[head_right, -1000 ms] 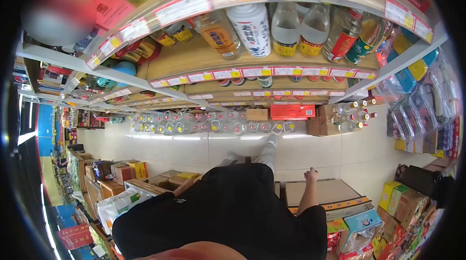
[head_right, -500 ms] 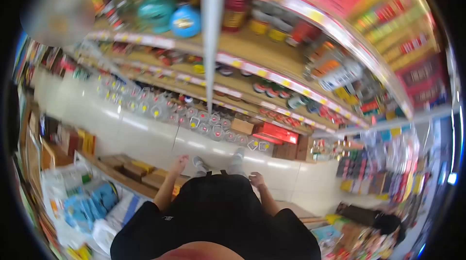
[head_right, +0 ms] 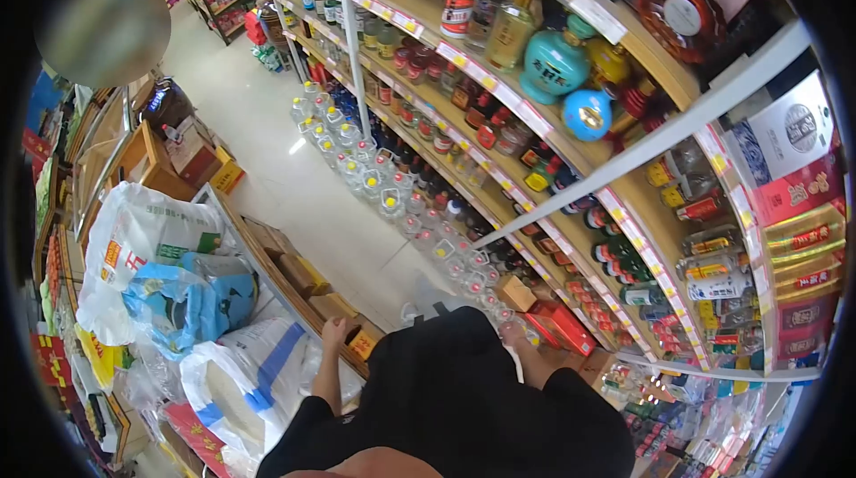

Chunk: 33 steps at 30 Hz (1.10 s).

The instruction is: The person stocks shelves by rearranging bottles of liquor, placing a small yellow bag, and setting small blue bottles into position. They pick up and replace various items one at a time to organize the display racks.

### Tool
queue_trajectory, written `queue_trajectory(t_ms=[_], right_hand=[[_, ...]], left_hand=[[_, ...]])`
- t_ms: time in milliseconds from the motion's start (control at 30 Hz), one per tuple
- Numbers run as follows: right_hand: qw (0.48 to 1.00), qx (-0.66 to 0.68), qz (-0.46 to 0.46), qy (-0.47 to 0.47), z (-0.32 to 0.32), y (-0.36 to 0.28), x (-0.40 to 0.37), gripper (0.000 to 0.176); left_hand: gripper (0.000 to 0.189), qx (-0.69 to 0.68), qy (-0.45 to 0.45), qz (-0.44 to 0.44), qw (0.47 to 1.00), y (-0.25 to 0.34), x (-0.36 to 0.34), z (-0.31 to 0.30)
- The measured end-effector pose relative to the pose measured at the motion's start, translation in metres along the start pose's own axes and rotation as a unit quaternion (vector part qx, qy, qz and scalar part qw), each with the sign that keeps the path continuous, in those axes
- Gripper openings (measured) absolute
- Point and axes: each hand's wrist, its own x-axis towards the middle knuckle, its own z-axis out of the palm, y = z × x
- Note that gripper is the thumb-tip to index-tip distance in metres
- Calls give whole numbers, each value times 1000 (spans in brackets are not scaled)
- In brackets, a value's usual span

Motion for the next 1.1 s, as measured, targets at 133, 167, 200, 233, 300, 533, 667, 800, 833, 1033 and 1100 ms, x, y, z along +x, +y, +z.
queue_trajectory(t_ms=[133, 167, 200, 233, 300, 533, 667, 800, 833, 1033, 1100], right_hand=[[998, -57, -40, 5, 12, -36, 46, 38], [997, -55, -44, 11, 15, -48, 56, 37], [997, -52, -51, 15, 17, -64, 71, 37], [998, -50, -29, 4, 20, -79, 85, 38], [996, -78, -32, -2, 12, -128, 102, 37], [988, 133, 60, -52, 20, -259, 162, 23], [980, 188, 43, -47, 43, -302, 222, 22], [972, 220, 51, -59, 63, -348, 259, 22], [970, 227, 63, -64, 64, -364, 267, 21], [960, 275, 34, -52, 57, -454, 299, 24], [955, 292, -2, -60, 58, -481, 310, 26]], left_hand=[[44, -34, -7, -38, 999, -15, -5, 20], [44, -44, -26, -42, 998, -22, -3, 31], [45, -54, -43, -46, 997, -21, 1, 39], [44, -65, -80, -92, 990, -5, -2, 37], [42, -87, -105, -117, 984, -24, 10, 65], [42, 72, -194, -39, 978, -13, 75, 36], [38, 249, -207, 168, 931, 22, 163, -41], [47, 99, -62, -60, 991, 102, 239, -115], [48, 62, -34, -59, 996, 114, 251, -127], [50, 34, -12, -26, 999, 246, 301, -151], [49, 28, -49, -21, 998, 237, 322, -143]])
